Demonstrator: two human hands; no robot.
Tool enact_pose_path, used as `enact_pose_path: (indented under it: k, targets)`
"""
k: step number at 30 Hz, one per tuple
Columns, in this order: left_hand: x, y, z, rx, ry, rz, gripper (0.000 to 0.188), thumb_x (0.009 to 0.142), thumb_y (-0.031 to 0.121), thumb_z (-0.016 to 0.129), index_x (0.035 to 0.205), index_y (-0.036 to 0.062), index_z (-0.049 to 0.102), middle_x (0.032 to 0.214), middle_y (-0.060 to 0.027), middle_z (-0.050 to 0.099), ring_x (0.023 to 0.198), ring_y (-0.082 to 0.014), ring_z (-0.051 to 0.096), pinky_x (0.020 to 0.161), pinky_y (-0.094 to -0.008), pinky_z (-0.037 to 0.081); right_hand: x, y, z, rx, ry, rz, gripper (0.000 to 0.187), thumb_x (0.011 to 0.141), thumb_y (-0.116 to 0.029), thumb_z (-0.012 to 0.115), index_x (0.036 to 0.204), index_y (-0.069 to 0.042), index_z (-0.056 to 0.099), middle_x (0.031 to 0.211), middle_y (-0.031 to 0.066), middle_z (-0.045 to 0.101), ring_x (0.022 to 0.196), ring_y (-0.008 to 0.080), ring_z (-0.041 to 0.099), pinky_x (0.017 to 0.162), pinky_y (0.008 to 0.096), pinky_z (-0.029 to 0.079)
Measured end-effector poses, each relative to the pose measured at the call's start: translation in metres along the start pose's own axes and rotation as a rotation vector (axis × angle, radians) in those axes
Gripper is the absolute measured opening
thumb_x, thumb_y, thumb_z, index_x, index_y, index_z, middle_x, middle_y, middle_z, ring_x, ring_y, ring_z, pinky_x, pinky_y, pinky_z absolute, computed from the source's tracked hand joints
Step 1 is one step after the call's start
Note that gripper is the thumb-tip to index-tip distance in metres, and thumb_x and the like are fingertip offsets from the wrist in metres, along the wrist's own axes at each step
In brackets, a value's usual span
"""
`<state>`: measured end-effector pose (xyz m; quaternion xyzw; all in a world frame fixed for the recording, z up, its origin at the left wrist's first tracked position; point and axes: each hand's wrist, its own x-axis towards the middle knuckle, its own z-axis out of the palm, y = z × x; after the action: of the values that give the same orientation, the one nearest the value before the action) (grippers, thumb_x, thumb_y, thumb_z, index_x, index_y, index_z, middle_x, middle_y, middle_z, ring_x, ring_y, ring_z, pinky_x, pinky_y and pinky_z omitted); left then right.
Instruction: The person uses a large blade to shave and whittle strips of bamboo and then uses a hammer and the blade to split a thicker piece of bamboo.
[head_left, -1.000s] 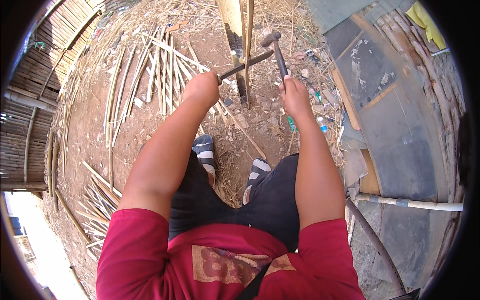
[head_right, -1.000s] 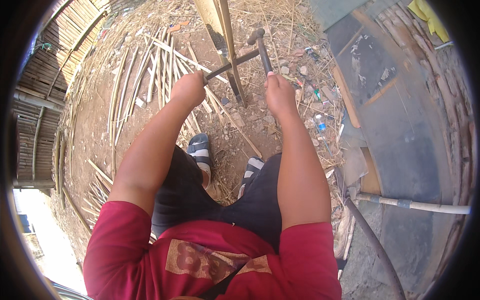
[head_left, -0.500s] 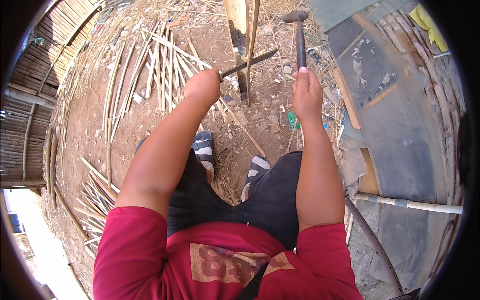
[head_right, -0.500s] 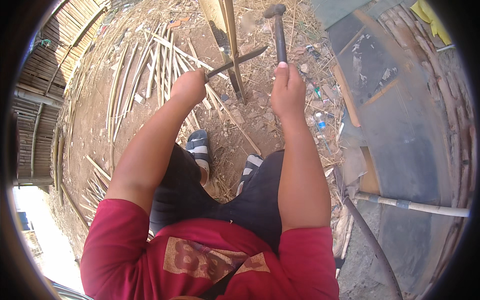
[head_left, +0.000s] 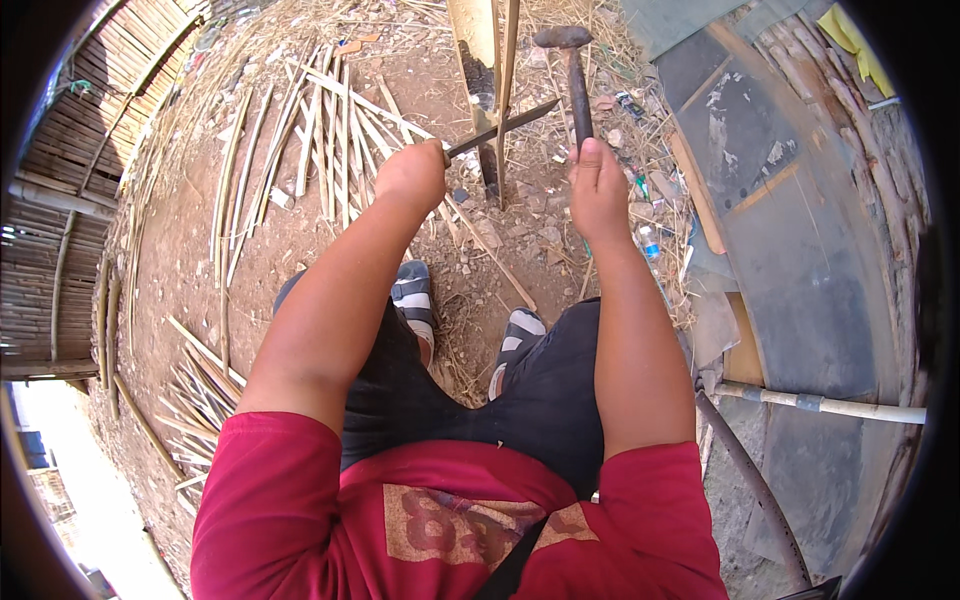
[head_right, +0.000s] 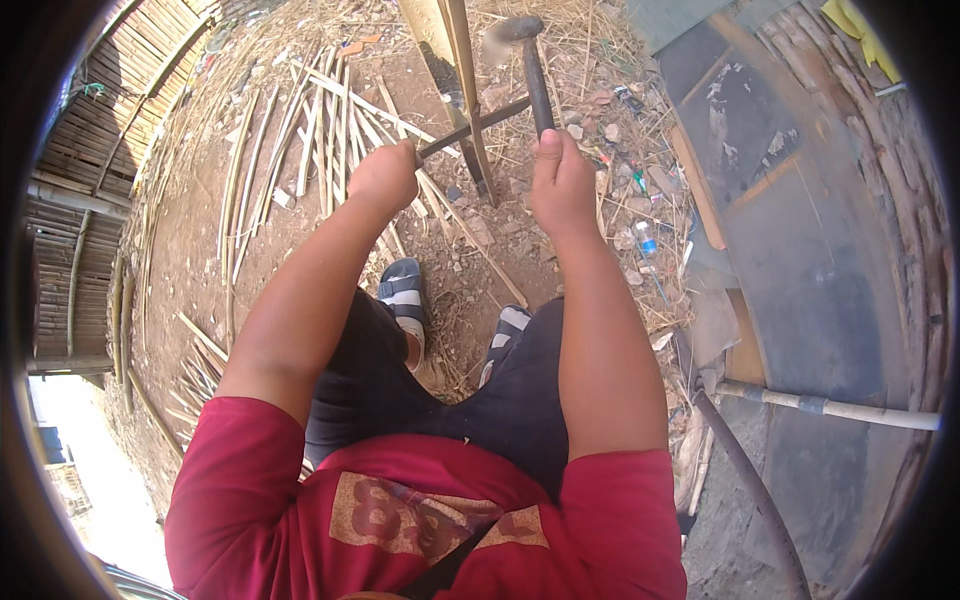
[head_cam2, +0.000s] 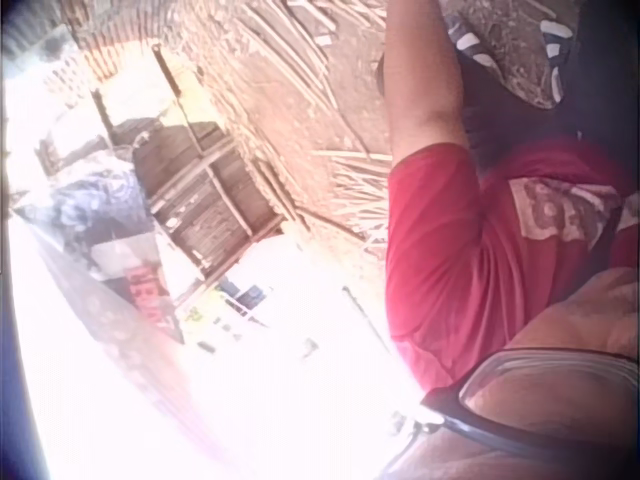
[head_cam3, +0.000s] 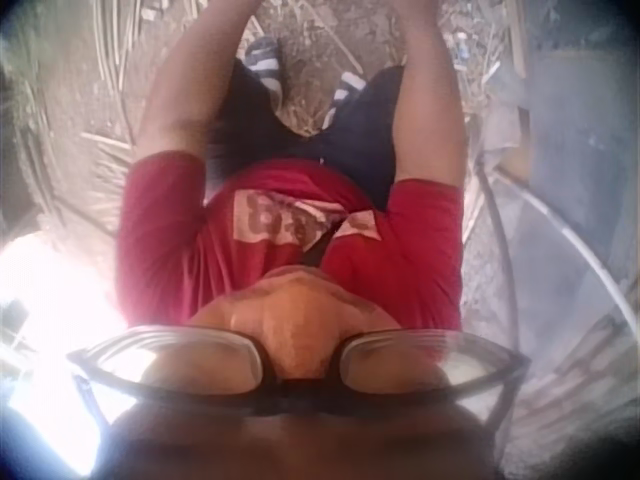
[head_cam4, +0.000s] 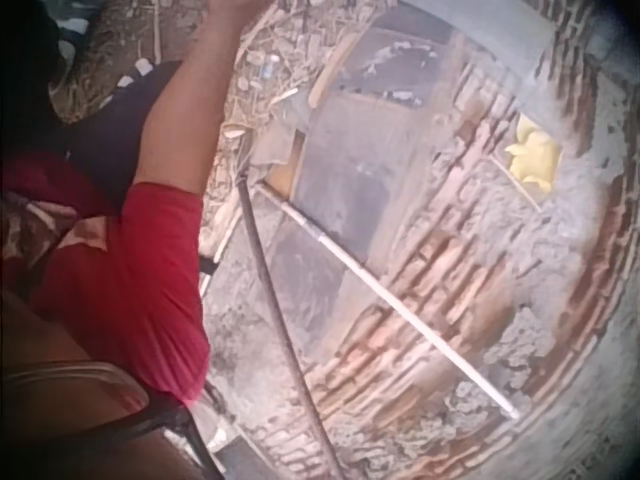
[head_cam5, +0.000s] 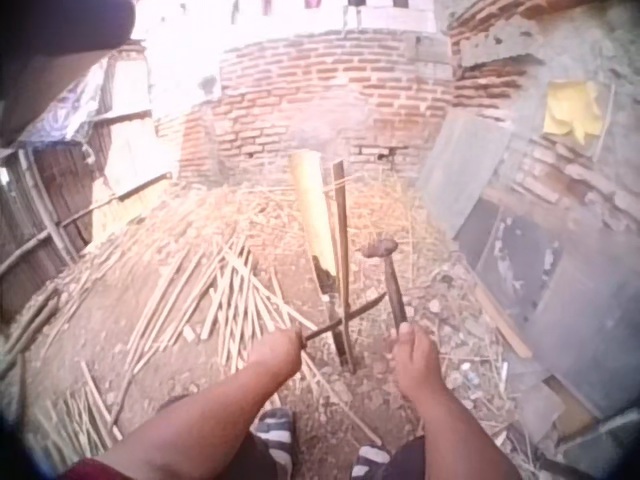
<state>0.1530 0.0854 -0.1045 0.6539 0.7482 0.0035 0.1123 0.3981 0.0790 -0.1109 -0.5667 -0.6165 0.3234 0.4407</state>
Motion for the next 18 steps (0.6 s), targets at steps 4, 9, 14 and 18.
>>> enact_pose_path:
  k: [4, 9, 14, 18]
  targets:
    - [0.0, 0.004, -0.003, 0.005, -0.041, -0.001, 0.029, 0.094, 0.008, 0.059, 0.122, 0.0095, 0.068, 0.112, -0.0185, 0.074, 0.108, -0.0346, 0.072, 0.09, -0.0461, 0.058, 0.01, 0.042, 0.012, -0.46, -0.079, 0.078, 0.055, 0.111, -0.044, 0.034, 0.105, 0.0, 0.067, 0.086, 0.0212, 0.07, 0.086, 0.0439, 0.068, 0.079, 0.0529, 0.051]
    - [-0.001, -0.001, 0.006, 0.005, -0.041, 0.015, 0.03, 0.094, 0.007, 0.059, 0.123, 0.0092, 0.067, 0.112, -0.019, 0.074, 0.108, -0.0354, 0.071, 0.09, -0.0464, 0.058, 0.001, -0.001, -0.001, -0.138, -0.049, 0.004, 0.052, 0.11, -0.044, 0.037, 0.103, -0.001, 0.066, 0.08, 0.0195, 0.068, 0.082, 0.044, 0.067, 0.077, 0.0508, 0.051]
    - [0.007, -0.004, 0.01, -0.003, -0.025, 0.0, 0.028, 0.094, 0.008, 0.059, 0.12, 0.0082, 0.068, 0.112, -0.0192, 0.074, 0.107, -0.036, 0.072, 0.09, -0.0466, 0.058, 0.005, 0.027, 0.005, -0.254, -0.08, 0.115, 0.053, 0.11, -0.045, 0.038, 0.107, -0.001, 0.066, 0.085, 0.0232, 0.07, 0.086, 0.0462, 0.067, 0.08, 0.0529, 0.051]
    - [0.005, -0.007, 0.006, -0.02, -0.034, -0.011, 0.028, 0.095, 0.01, 0.058, 0.12, 0.0088, 0.069, 0.112, -0.0194, 0.074, 0.107, -0.0361, 0.072, 0.091, -0.0462, 0.058, 0.005, 0.044, 0.012, -0.295, -0.064, 0.167, 0.053, 0.11, -0.045, 0.037, 0.105, -0.001, 0.067, 0.09, 0.0231, 0.071, 0.087, 0.0438, 0.068, 0.08, 0.0527, 0.05]
